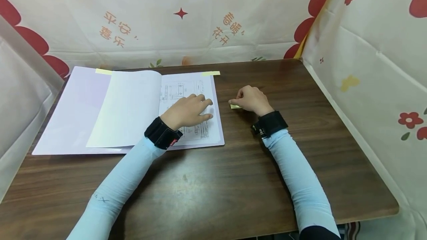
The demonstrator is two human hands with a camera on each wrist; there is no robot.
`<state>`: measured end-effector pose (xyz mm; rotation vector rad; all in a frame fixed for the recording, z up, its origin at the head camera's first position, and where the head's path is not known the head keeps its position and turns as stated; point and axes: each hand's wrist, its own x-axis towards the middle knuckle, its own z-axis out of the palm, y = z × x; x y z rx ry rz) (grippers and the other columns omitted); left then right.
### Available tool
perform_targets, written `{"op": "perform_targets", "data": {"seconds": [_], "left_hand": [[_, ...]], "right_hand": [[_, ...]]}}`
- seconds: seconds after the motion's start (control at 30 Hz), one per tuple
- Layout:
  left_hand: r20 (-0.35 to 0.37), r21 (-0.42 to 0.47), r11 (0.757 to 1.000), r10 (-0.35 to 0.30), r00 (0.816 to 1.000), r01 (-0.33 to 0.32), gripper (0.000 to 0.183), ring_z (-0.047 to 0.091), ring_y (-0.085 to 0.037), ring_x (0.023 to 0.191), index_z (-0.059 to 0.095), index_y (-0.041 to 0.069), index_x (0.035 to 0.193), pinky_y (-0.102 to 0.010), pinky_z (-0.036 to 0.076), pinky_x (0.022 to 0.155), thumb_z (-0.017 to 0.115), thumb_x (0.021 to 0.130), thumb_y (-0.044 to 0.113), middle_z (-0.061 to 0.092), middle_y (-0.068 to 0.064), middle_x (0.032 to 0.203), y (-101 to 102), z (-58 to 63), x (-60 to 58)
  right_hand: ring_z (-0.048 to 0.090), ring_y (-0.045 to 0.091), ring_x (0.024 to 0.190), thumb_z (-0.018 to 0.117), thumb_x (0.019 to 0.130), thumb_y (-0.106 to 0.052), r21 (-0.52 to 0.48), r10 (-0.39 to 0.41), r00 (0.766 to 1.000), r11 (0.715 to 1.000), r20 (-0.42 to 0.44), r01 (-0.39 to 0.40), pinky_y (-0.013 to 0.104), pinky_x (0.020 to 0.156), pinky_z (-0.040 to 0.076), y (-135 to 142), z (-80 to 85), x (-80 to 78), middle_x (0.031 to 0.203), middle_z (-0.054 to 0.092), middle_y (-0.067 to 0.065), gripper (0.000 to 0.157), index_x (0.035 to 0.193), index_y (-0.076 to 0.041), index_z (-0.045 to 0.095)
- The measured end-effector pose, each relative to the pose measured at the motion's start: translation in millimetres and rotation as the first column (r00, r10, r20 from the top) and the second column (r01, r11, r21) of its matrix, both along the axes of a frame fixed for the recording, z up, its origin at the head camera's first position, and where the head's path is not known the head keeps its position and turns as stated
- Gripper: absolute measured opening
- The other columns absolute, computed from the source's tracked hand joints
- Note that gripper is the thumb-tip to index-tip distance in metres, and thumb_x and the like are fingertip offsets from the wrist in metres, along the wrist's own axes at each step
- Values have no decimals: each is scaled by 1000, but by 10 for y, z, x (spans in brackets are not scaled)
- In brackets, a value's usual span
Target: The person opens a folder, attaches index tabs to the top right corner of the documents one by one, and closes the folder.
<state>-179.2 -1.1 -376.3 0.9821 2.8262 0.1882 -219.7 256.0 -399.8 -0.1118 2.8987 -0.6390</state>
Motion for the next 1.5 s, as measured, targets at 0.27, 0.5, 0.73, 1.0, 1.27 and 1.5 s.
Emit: {"op": "perform_targets", "data": {"seconds": [0.27,0.5,0.73,1.0,1.27,1.5], "left_hand": [[-12,5,1000,12,1000,-12,53,60,-29,116,54,16,148,-46,55,96,58,104,45,61,-12,140,-46,3,-38],[-11,2,1000,13,1000,-13,54,60,-29,116,54,16,148,-46,55,95,58,103,45,60,-12,141,-35,-8,-47],[-21,-2,1000,13,1000,-13,54,61,-29,116,54,16,148,-46,56,97,59,103,46,61,-12,141,-27,-7,-53],[-16,4,1000,-2,1000,2,54,61,-28,117,54,15,148,-45,56,97,60,103,44,61,-12,141,12,-20,-47],[-30,-32,997,-68,997,67,53,61,-26,121,56,13,146,-40,57,96,60,103,44,58,-10,144,274,-21,-66],[-91,-82,979,-191,977,184,47,60,-21,116,60,12,140,-35,57,92,59,104,43,57,-6,143,609,-32,-148]], "right_hand": [[56,29,80,77,87,-56,66,-53,998,996,-42,56,37,63,42,-77,-72,-4,84,61,11,48,86,-9,69],[56,29,81,77,89,-48,63,-46,999,997,-29,47,37,65,42,-65,-70,-3,86,61,10,41,89,-8,68],[55,28,81,75,93,-43,15,-27,1000,1000,-4,27,36,65,42,-35,-38,-8,85,62,10,36,92,-6,71],[59,26,78,63,100,-23,-64,20,999,998,29,-18,33,66,47,-4,0,6,89,67,13,25,103,-1,74],[63,22,70,60,102,-23,-115,13,999,993,48,-7,31,63,48,48,107,10,89,71,14,28,105,1,74],[64,20,70,58,103,-21,-132,23,998,991,59,-15,29,63,49,86,162,14,96,74,17,29,105,3,73]]}}
